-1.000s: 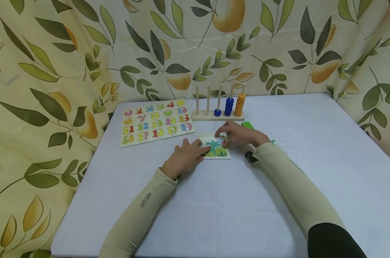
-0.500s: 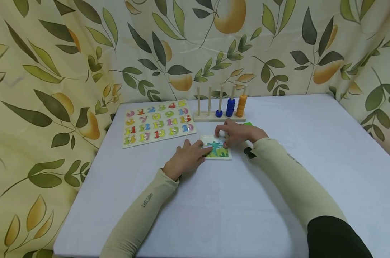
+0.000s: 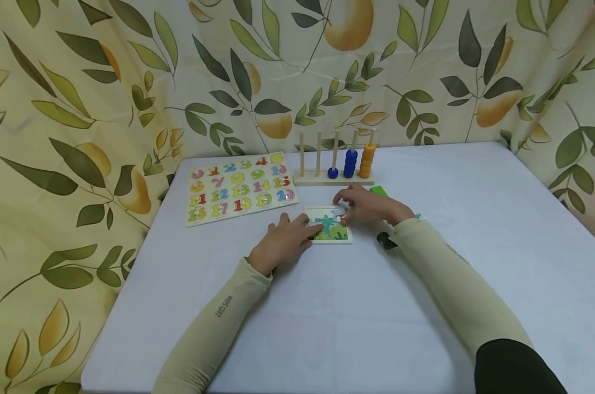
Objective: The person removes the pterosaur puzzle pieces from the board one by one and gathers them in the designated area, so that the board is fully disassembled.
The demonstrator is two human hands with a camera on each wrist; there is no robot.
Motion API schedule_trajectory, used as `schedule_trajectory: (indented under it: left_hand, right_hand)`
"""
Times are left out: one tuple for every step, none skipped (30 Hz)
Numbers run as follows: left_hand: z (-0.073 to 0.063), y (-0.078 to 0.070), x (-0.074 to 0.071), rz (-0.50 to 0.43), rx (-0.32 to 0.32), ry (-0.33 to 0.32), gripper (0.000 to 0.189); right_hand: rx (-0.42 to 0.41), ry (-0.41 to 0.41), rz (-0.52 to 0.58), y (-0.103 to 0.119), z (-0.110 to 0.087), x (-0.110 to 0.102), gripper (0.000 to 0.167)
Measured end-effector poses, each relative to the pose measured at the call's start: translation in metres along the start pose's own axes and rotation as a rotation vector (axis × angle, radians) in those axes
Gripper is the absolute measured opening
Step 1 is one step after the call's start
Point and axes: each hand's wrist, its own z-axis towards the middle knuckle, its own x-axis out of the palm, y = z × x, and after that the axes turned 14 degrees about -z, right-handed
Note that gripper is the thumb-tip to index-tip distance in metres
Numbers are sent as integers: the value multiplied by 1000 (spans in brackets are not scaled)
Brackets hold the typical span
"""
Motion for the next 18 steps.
schedule_trajectory:
  left_hand:
    - [0,0,0,-2,2,-3,53]
    - [0,0,0,-3,4,-6,53]
    - [0,-1,1,-5,4,-9,52]
    - [0,-1,1,-6,5,-12,52]
    - [0,-1,1,-8,5,-14,52]
    - [0,-1,2,-8,5,-15,52]
    - [0,-1,2,-7,5,-16,52]
    - [0,-1,2,-7,6,-16,52]
    - [0,0,2,-7,7,-15,52]
    - [1,0,2,-7,7,-15,52]
    - [0,-1,2,-7,8,-16,52]
    - [0,0,2,-7,8,-17,52]
    - [0,0,2,-8,8,-17,52]
    - [0,0,2,-8,9,-17,52]
    - [0,0,2,-8,9,-18,52]
    - [0,0,2,-8,10,-19,52]
    - [0,0,3,-8,11,-20,52]
    - [0,1,3,-9,12,-19,52]
  right_hand:
    - [2,-13,7,-2,0,1,48]
    - [-1,-28,10,-4,-1,1,46]
    - [-3,-42,18,-6,-1,2,45]
    - [-2,-55,27,-7,-1,2,44]
    - [1,-68,33,-8,-1,3,43]
    - [7,-78,38,-8,-1,4,41]
    - [11,-87,41,-9,-1,4,39]
    - [16,-94,48,-9,-1,4,38]
    - [24,-98,51,-9,-1,5,37]
    - [28,-103,54,-9,0,5,35]
    - [29,-109,54,-9,0,5,34]
    - [32,-112,57,-10,1,6,33]
    - [32,-117,60,-10,1,6,33]
    - [32,-123,65,-10,2,7,32]
    - [32,-130,74,-11,3,8,31]
    - [32,-141,89,-11,3,8,30]
    - [37,-153,101,-12,4,9,28]
    - [42,-164,115,-12,4,10,26]
